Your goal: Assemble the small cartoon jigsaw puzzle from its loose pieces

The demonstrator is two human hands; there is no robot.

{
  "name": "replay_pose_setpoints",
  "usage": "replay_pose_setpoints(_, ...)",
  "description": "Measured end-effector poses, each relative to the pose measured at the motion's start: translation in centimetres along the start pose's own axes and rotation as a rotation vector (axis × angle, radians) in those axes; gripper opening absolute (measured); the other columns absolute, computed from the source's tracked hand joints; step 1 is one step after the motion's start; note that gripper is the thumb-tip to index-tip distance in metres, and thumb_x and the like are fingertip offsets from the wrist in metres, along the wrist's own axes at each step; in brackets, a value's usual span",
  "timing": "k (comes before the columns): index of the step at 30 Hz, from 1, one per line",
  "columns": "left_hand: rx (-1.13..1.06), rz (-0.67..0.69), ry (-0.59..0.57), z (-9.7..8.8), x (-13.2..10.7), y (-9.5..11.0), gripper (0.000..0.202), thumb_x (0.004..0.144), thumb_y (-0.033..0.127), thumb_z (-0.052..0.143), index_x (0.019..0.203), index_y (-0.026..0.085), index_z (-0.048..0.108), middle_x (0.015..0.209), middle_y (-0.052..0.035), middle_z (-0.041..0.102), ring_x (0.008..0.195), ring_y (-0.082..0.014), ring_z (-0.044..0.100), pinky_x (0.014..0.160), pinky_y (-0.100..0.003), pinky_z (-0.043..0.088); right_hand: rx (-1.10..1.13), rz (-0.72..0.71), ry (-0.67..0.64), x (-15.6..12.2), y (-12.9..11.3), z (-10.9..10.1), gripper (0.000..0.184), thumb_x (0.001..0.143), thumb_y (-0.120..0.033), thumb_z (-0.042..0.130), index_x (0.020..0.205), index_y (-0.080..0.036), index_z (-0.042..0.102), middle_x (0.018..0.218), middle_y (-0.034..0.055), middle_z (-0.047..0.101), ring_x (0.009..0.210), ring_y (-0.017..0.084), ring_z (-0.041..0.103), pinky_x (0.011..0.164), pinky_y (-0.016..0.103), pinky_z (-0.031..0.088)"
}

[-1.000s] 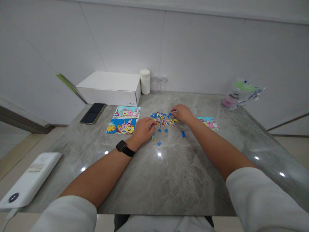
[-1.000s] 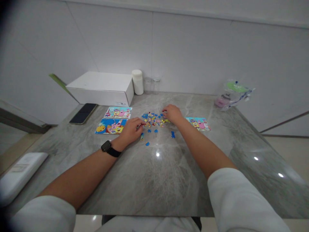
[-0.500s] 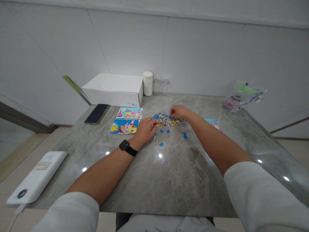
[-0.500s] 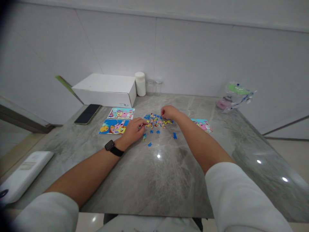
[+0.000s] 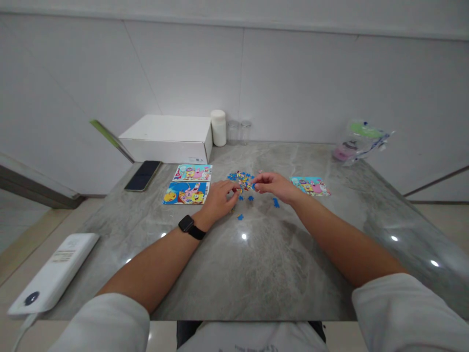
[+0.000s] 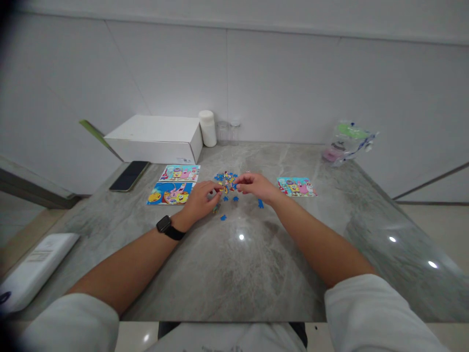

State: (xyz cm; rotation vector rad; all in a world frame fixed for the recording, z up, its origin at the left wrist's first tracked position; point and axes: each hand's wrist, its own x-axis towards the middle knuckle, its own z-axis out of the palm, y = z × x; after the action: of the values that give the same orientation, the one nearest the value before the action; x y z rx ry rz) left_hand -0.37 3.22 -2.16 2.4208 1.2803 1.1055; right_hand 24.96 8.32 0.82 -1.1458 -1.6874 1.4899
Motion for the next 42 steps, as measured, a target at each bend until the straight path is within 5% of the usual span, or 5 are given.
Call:
replay_pose_setpoints(5, -0.059, -0.039, -0.056, -0.1, 0.1, 1.4, 0.016, 0.099, 0.036, 0.066, 0.096, 0.022, 0.073, 0.093, -0.0032, 0.075, 0.090, -0.0208, 0.068, 0.089, -0.038, 0.052, 0.060, -0.054, 0.101, -1.6, 1.6, 1.6, 0.032, 0.073, -0.040, 0.084, 0.098, -0.021, 0.080, 0.087, 0.0023, 0.078, 0.081, 0.016, 0.068, 0.075, 0.029, 0.054)
replay_pose_setpoints(12, -0.155, -0.103, -0.109, 0.3, -0.2, 2.4, 0.018, 0.097, 0.034, 0.065, 0.085, 0.021, 0.069, 0.086, -0.0019, 0.072, 0.085, -0.0188, 0.065, 0.084, -0.035, 0.051, 0.097, -0.093, 0.058, -2.0, 3.3, 4.2, 0.031, 0.078, -0.040, 0.081, 0.101, -0.020, 0.078, 0.087, 0.0021, 0.078, 0.076, 0.015, 0.069, 0.077, 0.030, 0.055)
replay_pose_setpoints(17, -0.268, -0.219, -0.051, 0.7, -0.4, 1.4, 0.019, 0.098, 0.035, 0.060, 0.090, 0.020, 0.070, 0.087, -0.0016, 0.072, 0.083, -0.0169, 0.063, 0.078, -0.031, 0.049, -0.080, -0.239, 0.082, -2.6, 3.5, 5.1, 0.039, 0.087, -0.033, 0.074, 0.124, -0.022, 0.072, 0.086, 0.0004, 0.077, 0.078, 0.017, 0.072, 0.079, 0.031, 0.058)
replay_pose_setpoints(27, -0.450, -0.357, -0.137, 0.7, -0.3, 1.3, 0.030, 0.095, 0.048, 0.063, 0.087, 0.019, 0.068, 0.082, 0.0002, 0.067, 0.076, -0.0146, 0.057, 0.073, -0.028, 0.044, -0.581, -0.702, 0.201, -3.5, 2.8, 4.5, 0.038, 0.094, -0.018, 0.065, 0.129, -0.030, 0.071, 0.125, 0.0078, 0.073, 0.121, 0.026, 0.067, 0.099, 0.045, 0.059)
replay_pose_setpoints(42, -0.391, -0.198, -0.156, 0.4, -0.3, 1.3, 0.031, 0.104, 0.045, 0.056, 0.090, 0.019, 0.067, 0.084, -0.0013, 0.065, 0.082, -0.0168, 0.059, 0.076, -0.030, 0.046, -0.750, -0.778, 0.183, -4.0, 1.1, 2.9, 0.011, 0.100, -0.027, 0.065, 0.109, -0.026, 0.071, 0.108, 0.0071, 0.076, 0.106, 0.026, 0.070, 0.100, 0.045, 0.056)
